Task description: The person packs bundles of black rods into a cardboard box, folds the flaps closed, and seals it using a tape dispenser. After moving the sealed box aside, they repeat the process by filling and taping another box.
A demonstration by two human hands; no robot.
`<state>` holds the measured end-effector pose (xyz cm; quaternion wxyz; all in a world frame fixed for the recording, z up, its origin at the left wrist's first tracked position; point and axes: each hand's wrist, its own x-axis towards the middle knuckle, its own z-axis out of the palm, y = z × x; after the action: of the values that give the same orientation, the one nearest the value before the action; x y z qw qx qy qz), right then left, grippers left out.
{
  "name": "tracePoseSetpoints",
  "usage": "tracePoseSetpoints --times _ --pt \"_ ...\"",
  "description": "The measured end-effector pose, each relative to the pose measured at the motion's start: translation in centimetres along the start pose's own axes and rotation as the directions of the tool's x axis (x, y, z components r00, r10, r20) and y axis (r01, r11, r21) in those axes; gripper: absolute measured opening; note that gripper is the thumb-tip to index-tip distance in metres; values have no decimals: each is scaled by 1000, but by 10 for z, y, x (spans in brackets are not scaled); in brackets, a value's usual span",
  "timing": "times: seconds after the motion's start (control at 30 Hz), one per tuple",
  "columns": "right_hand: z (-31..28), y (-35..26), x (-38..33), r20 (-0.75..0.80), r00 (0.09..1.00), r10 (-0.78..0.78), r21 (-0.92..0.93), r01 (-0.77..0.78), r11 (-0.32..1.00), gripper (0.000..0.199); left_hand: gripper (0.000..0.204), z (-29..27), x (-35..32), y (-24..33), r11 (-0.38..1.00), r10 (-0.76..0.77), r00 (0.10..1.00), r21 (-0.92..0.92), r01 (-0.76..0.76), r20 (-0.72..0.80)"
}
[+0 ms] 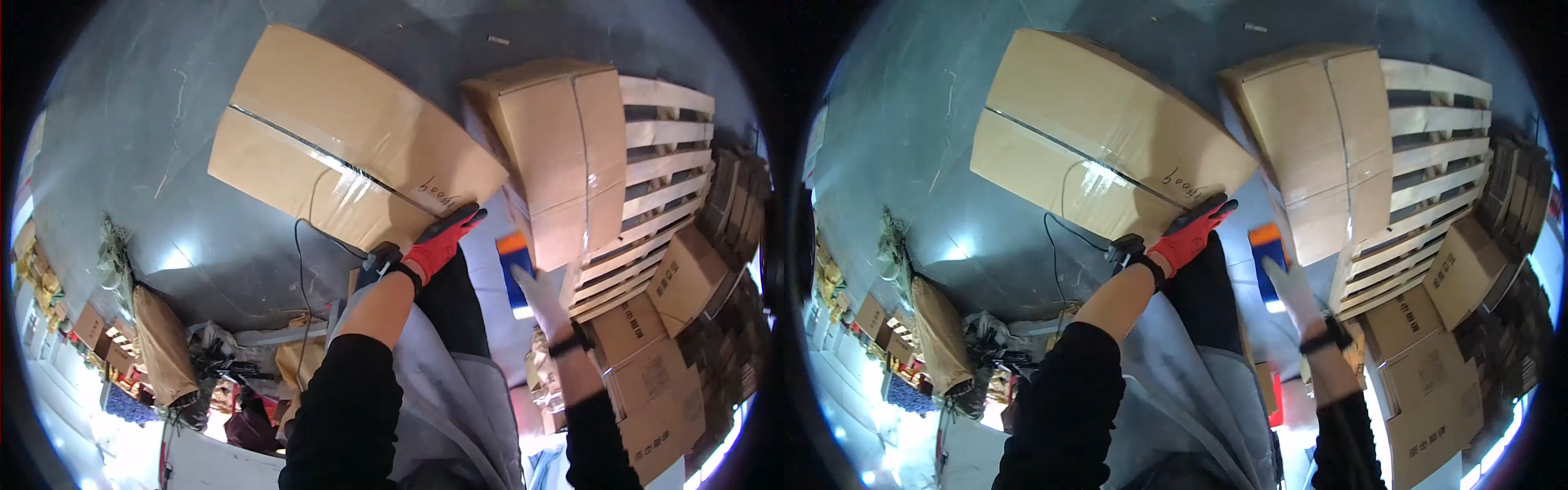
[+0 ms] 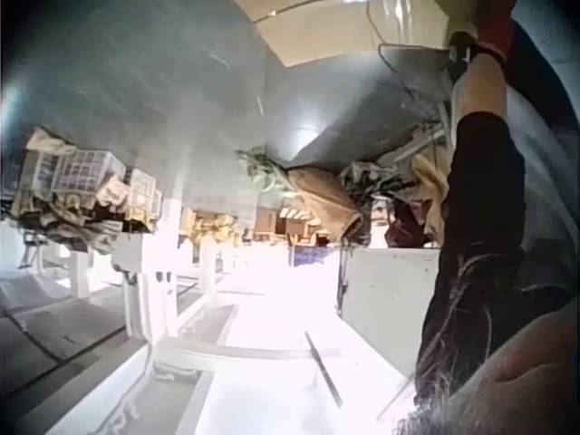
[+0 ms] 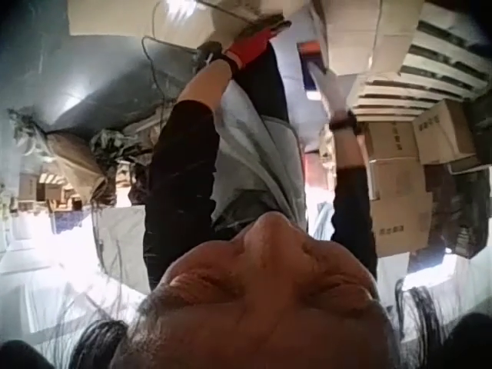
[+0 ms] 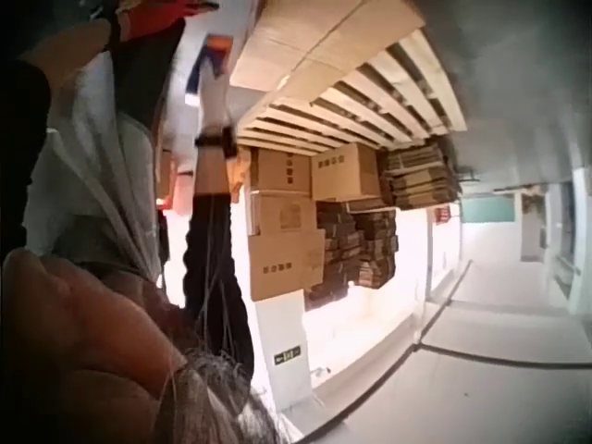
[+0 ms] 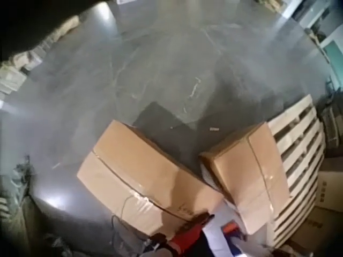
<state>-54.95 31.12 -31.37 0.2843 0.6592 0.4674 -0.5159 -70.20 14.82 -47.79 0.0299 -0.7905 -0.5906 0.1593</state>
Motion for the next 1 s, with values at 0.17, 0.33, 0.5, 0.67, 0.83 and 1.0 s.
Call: tracePoseSetpoints --times 0.17,0.33,0.5,0.67,0.83,1.0 --pt "-99 27 -66 -111 990 -85 198 106 974 36 56 -38 20 -5 750 12 1000 -662 -2 11" --pt "-139 11 -9 -384 834 -396 -468 194 862 70 59 -82 -2 -85 186 -651 735 -899 396 189" --pt "-119 -22 73 -216 675 -706 -920 102 379 85 73 -29 -19 -121 394 -744 651 -687 611 151" --pt "-143 32 125 -315 760 -569 -661 254 706 77 87 14 -58 -211 197 -971 232 -365 910 55" --pt "-123 23 142 -228 796 -561 -556 366 746 66 80 32 -77 -173 -388 -921 -387 -168 906 43" --pt "-127 5 108 -202 725 -659 -572 459 680 73 50 -120 67 24 -644 -242 -640 -614 -456 730"
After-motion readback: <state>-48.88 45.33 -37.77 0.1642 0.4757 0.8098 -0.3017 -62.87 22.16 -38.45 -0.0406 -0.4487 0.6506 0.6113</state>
